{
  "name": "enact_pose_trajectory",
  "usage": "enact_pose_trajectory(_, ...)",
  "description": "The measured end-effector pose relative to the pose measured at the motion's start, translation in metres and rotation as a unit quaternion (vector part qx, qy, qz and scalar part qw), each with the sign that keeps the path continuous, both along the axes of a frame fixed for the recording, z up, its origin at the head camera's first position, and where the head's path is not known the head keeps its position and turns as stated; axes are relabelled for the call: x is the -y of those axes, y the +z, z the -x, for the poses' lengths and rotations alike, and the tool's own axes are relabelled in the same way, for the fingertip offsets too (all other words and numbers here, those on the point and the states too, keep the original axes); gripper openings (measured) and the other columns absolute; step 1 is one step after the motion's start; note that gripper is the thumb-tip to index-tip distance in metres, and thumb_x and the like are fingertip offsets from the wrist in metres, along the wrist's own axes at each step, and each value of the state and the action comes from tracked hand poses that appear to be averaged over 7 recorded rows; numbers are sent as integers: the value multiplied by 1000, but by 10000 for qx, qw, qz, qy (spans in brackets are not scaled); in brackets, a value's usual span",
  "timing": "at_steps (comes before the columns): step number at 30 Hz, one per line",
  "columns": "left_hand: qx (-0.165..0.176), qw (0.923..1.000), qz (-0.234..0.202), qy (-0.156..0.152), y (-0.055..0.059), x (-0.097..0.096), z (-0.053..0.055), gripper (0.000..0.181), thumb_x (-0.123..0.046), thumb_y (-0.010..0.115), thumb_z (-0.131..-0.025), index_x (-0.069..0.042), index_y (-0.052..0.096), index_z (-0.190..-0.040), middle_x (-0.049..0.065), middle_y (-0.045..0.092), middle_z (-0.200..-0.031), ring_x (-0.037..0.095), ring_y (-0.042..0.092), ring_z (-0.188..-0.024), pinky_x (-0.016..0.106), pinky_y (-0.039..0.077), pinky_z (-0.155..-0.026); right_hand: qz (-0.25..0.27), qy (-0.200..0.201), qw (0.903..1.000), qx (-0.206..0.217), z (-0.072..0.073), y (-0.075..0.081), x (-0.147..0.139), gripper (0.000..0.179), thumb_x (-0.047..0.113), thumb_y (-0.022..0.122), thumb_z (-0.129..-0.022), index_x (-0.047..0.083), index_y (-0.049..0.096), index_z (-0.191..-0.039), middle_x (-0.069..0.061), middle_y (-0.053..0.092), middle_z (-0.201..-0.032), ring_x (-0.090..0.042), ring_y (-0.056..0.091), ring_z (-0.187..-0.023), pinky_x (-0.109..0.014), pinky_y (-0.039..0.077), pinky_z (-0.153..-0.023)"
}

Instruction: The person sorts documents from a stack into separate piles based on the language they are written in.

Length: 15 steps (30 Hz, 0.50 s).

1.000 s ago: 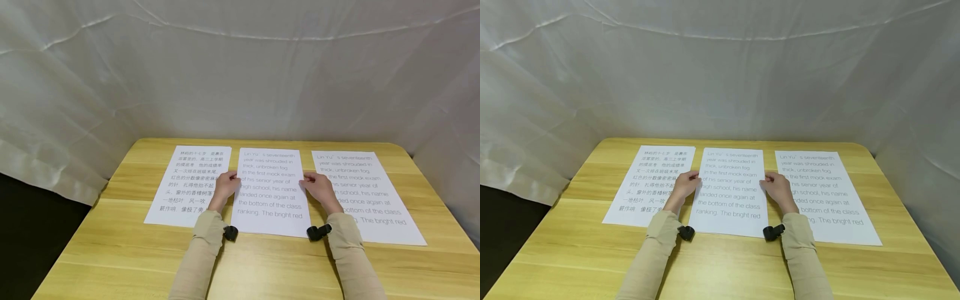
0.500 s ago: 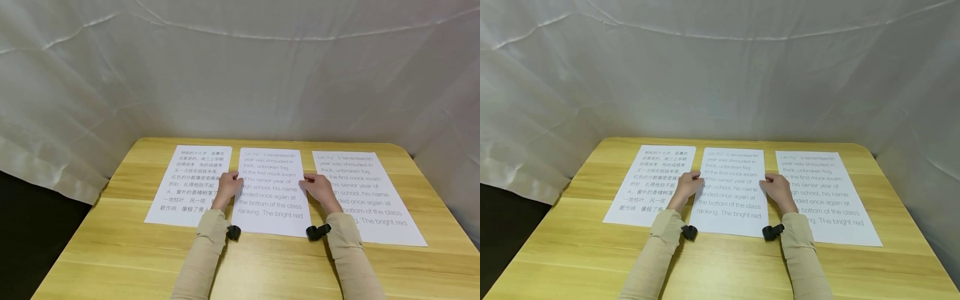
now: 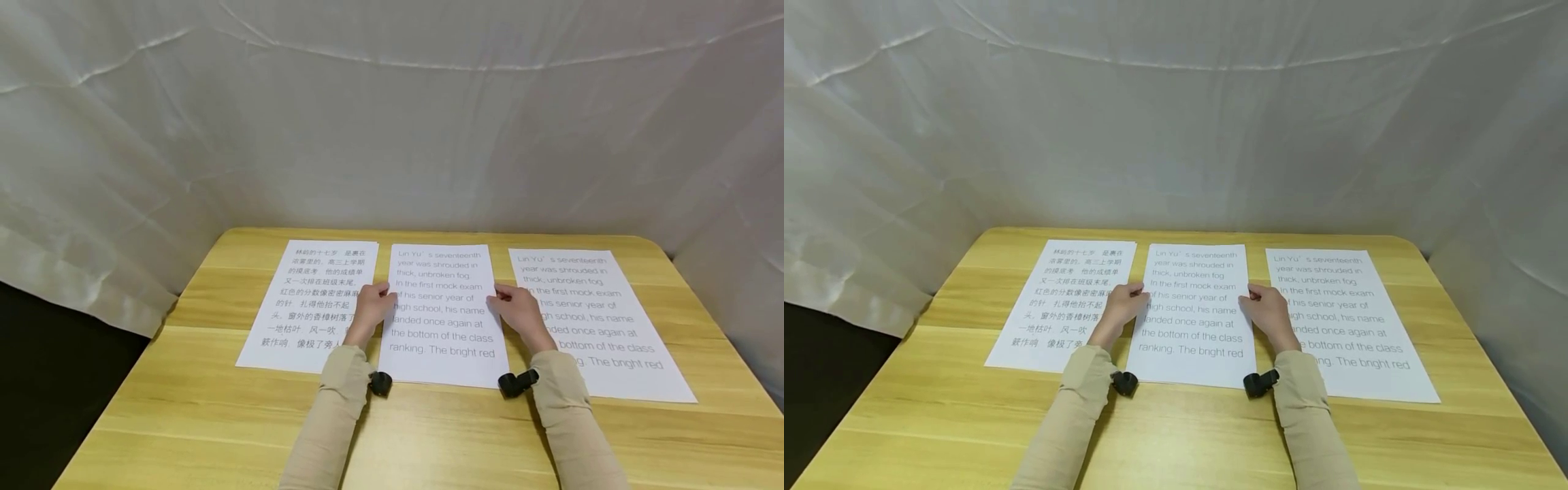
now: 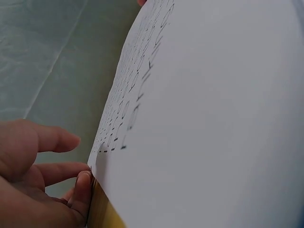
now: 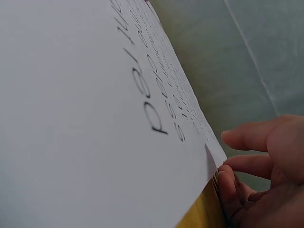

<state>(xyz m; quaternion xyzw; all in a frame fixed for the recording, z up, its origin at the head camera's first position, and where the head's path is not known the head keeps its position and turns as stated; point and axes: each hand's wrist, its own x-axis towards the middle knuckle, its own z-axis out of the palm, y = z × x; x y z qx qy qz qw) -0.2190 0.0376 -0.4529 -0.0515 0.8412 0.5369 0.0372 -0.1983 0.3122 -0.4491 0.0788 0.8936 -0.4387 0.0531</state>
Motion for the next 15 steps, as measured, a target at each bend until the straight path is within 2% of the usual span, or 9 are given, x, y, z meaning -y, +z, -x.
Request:
enact_pose_trajectory(2, 12, 10000, -54, -10, 0, 0, 0, 36, -3, 58, -89, -5, 34, -62, 1, 24, -58, 15, 27, -53, 23, 24, -49, 42, -4, 10000, -64, -1, 0, 0, 49, 16, 56, -96, -6, 47, -138, -21, 57, -117, -30, 49, -101, -40, 41, -86)
enact_pose_trajectory(4, 59, 9999, -93, -27, 0, 0, -1, 24, -4, 58, -90, 4, 51, -69, 4, 32, -63, 16, 33, -59, 23, 27, -52, 79, -39, 9999, -130, -1, 0, 0, 49, 16, 57, -95, -5, 47, -138, -21, 56, -118, -30, 49, -102, -40, 41, -87)
enact_pose_trajectory(5, 105, 9999, -123, -30, 1, 0, -1, 17, -5, 58, -91, 8, 60, -80, 5, 38, -67, 17, 37, -62, 23, 30, -54, 88, -66, 9998, -159, -2, 0, 0, 49, 15, 57, -95, -5, 48, -138, -21, 57, -118, -30, 49, -102, -40, 41, -87)
enact_pose_trajectory(6, 162, 9997, -160, -44, 1, 0, -1, 18, -6, 58, -91, 10, 65, -95, 7, 45, -73, 17, 43, -67, 23, 35, -56, 91, -102, 9997, -184, -2, 0, 0, 48, 15, 57, -95, -5, 48, -138, -21, 57, -118, -30, 49, -102, -39, 42, -87)
enact_pose_trajectory(8, 285, 9992, -264, -86, 2, 0, -1, 35, -7, 57, -92, 7, 61, -125, 13, 57, -92, 20, 52, -81, 25, 44, -66, 125, -183, 9995, -226, -2, 0, -1, 48, 15, 57, -95, -3, 49, -138, -21, 57, -118, -30, 50, -102, -39, 42, -86)
enact_pose_trajectory(10, 364, 9987, -313, -164, 3, 0, -1, 46, -8, 57, -93, 2, 50, -138, 16, 58, -112, 23, 54, -94, 28, 47, -78, 165, -282, 9991, -257, -1, 0, -1, 47, 15, 57, -94, -2, 50, -137, -20, 58, -119, -30, 50, -103, -38, 42, -86)
enact_pose_trajectory(13, 367, 9982, -312, -360, 4, 2, -2, 48, -10, 56, -95, -2, 47, -141, 17, 55, -126, 26, 52, -108, 35, 44, -92, 337, -373, 9984, -271, -1, -2, -2, 46, 15, 58, -94, 1, 51, -138, -20, 57, -121, -30, 51, -106, -37, 42, -87)
enact_pose_trajectory(15, 309, 9983, -281, -403, 3, 3, -4, 48, -11, 57, -95, -4, 48, -141, 17, 53, -129, 26, 49, -112, 37, 41, -97, 434, -404, 9980, -240, 0, -3, -1, 46, 15, 58, -95, 3, 52, -138, -20, 57, -123, -29, 51, -108, -36, 43, -88)
